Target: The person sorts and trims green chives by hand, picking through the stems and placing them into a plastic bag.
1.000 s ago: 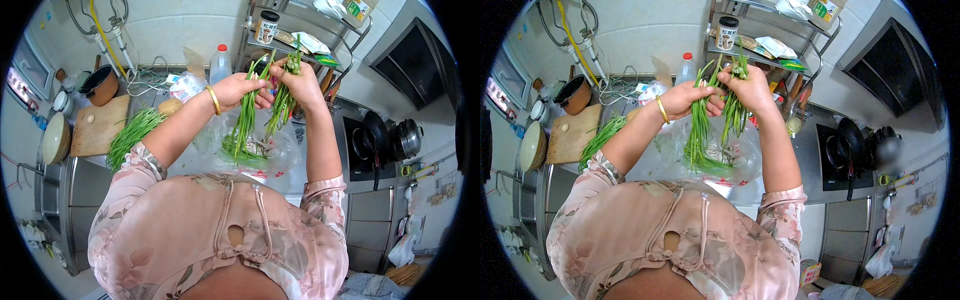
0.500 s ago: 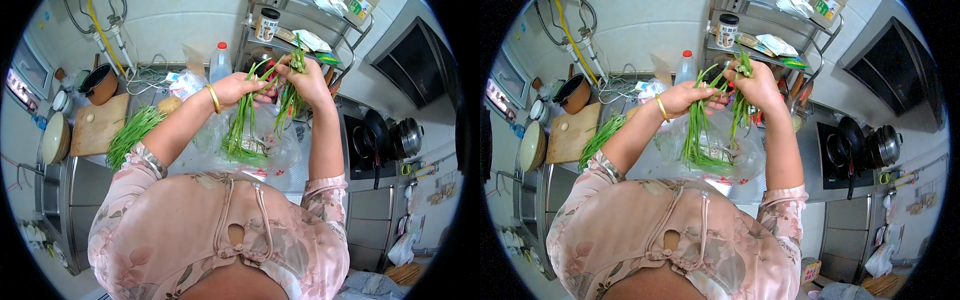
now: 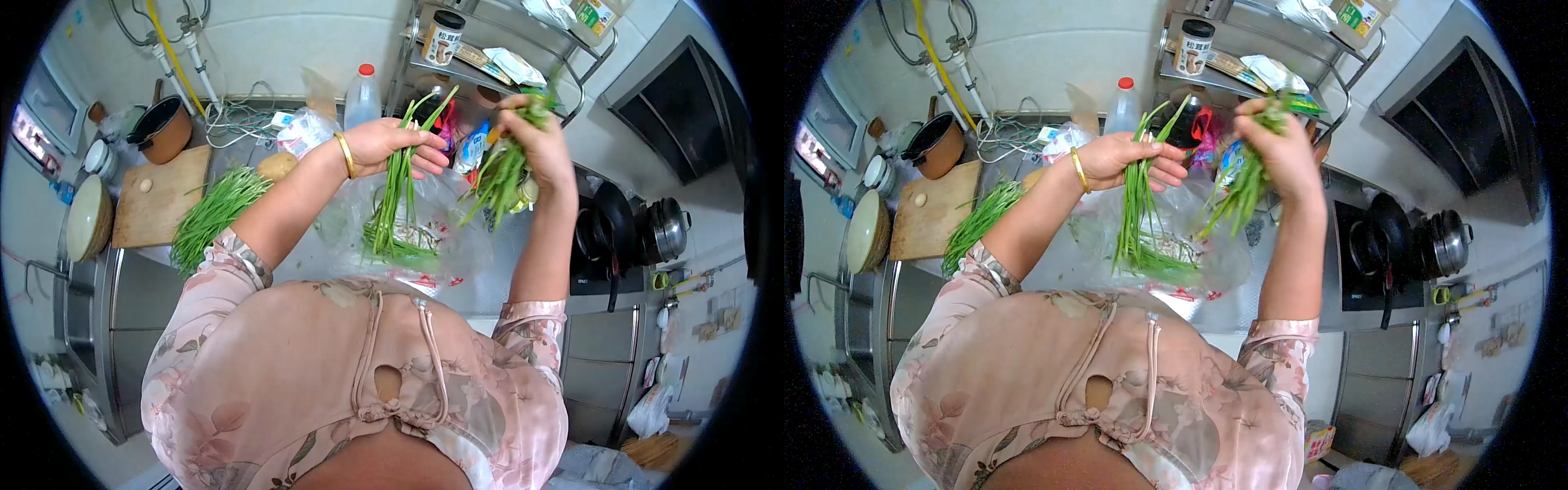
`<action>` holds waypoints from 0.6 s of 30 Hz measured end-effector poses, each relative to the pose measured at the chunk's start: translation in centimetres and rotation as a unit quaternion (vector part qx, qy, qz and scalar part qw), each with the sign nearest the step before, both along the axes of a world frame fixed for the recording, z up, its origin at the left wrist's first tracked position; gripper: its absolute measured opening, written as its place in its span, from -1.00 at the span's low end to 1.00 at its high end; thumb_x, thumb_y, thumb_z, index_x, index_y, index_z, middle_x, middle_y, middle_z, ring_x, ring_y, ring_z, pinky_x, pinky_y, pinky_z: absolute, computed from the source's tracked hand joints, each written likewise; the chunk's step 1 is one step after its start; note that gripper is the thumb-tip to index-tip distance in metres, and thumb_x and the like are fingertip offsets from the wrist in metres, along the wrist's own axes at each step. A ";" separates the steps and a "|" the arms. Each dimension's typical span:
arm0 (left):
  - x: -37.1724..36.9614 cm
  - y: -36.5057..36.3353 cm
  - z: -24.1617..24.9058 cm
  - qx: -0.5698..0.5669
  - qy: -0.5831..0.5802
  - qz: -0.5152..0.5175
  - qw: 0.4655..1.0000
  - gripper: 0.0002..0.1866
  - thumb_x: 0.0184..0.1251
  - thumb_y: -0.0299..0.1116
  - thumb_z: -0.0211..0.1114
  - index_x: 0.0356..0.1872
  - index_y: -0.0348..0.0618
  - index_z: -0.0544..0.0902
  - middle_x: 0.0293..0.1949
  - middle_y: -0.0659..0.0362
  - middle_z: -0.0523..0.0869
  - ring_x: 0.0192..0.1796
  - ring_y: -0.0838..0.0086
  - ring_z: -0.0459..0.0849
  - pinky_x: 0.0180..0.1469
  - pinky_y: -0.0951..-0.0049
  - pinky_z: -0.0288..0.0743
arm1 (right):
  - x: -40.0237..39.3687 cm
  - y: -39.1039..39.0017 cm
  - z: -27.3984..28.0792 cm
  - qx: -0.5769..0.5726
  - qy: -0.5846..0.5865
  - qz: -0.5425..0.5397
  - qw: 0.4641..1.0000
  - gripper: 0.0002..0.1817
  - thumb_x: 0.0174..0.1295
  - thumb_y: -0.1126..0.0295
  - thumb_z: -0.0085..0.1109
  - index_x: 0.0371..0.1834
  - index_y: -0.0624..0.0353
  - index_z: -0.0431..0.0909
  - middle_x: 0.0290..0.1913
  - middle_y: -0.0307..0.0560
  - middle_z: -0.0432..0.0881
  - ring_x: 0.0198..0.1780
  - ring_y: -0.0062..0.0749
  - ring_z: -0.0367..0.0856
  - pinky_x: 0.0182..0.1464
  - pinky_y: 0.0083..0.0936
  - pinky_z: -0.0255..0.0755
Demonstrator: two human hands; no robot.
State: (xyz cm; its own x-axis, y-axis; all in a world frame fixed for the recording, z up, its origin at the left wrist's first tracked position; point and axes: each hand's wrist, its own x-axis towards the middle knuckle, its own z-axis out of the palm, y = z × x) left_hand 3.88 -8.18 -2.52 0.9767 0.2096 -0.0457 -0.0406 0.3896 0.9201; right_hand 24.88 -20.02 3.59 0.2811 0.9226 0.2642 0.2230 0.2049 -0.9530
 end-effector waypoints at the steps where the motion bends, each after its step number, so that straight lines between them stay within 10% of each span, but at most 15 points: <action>1: 0.1 -0.2 0.0 0.002 0.004 -0.007 1.000 -0.54 0.34 -0.22 -0.03 0.09 -0.42 0.33 -0.05 -0.08 0.54 -0.02 0.28 0.57 -0.06 0.45 0.49 | -1.4 0.1 0.0 -0.016 -0.012 0.020 1.000 -0.85 0.07 0.42 0.18 -0.32 0.22 0.49 -0.44 -0.27 0.51 -0.40 -0.63 0.42 -0.31 -0.68 0.30; 18: 1.4 -0.6 -0.6 -0.018 0.030 -0.038 0.999 -0.64 0.30 -0.24 0.05 -0.05 -0.36 0.40 -0.17 -0.07 0.59 -0.18 0.26 0.63 -0.16 0.36 0.56 | -4.1 2.2 -2.1 -0.104 -0.067 0.113 0.986 -0.88 0.06 0.44 0.17 -0.39 0.26 0.51 -0.48 -0.27 0.52 -0.44 -0.64 0.44 -0.36 -0.64 0.35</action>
State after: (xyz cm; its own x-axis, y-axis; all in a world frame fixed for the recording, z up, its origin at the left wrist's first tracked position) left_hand 5.26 -8.79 -3.17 0.9848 0.1331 -0.1115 0.0455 0.4220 0.9055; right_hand 20.82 -17.84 1.45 0.0372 0.9958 0.0836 0.3207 0.0673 -0.9448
